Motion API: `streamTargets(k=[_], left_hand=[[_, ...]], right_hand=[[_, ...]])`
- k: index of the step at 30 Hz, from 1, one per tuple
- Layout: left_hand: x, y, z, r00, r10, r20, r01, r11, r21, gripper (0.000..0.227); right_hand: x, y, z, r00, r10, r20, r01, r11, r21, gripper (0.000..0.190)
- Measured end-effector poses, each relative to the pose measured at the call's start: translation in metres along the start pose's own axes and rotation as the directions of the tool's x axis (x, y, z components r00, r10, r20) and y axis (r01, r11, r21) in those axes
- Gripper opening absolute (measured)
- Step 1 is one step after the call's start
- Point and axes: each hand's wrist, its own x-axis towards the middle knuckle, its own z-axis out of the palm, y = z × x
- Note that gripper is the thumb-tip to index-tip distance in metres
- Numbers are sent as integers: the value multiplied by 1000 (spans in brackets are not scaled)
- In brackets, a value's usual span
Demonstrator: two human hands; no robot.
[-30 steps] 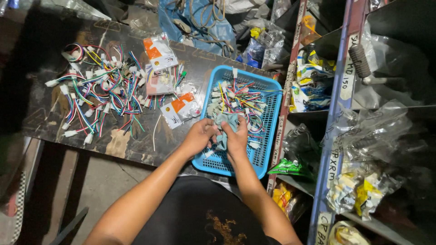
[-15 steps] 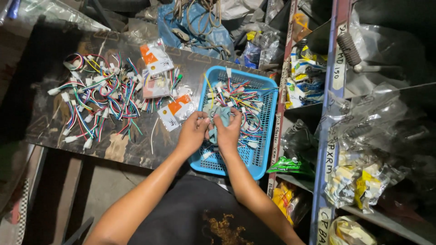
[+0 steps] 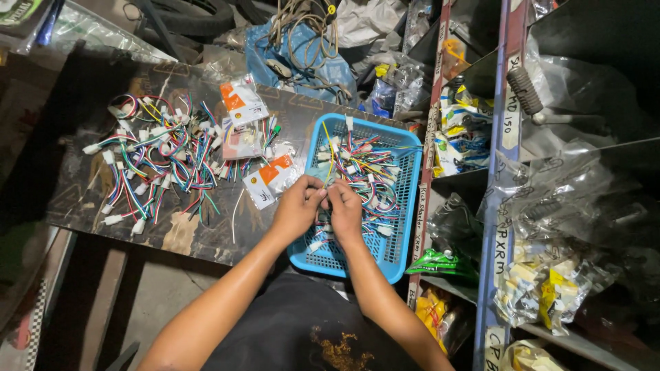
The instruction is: The person sorts a pile of small, multi-colored wire harnesses on a cluttered workbench. They pick up individual harnesses, wipe them with a light blue cloth, and place them into a blue plastic basket. The person repeats this process, moving items from the table into the basket.
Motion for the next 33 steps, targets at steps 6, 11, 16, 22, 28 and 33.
streamTargets(k=[6,11,16,22,28,33], left_hand=[[-7,1,-1,1000,12,14,-11,998,-67,22],[-4,-8,5,999,24,41,-17,986,-164,24],[-11,-10,9,996,36,78,-17,974,-228,21],[-13,-8,2,999,34,34,-25,967,-253,24],[-17,-2,-8,994,12,-111,-38,973,-230,26],[-17,-2,-11,974,42,-223,-72,989,-129,24]], right_hand=[[-4,-30,15,948,304,-92,-265,917,299,31],[-4,-38,17,888,416,-195,-293,840,457,19],[24,-12,-12,829,450,-331,-242,823,514,10],[57,21,-58,654,567,-500,-128,735,666,11],[37,-29,-26,849,408,-336,-109,757,645,15],[13,-27,-4,999,37,17,-32,971,-235,25]])
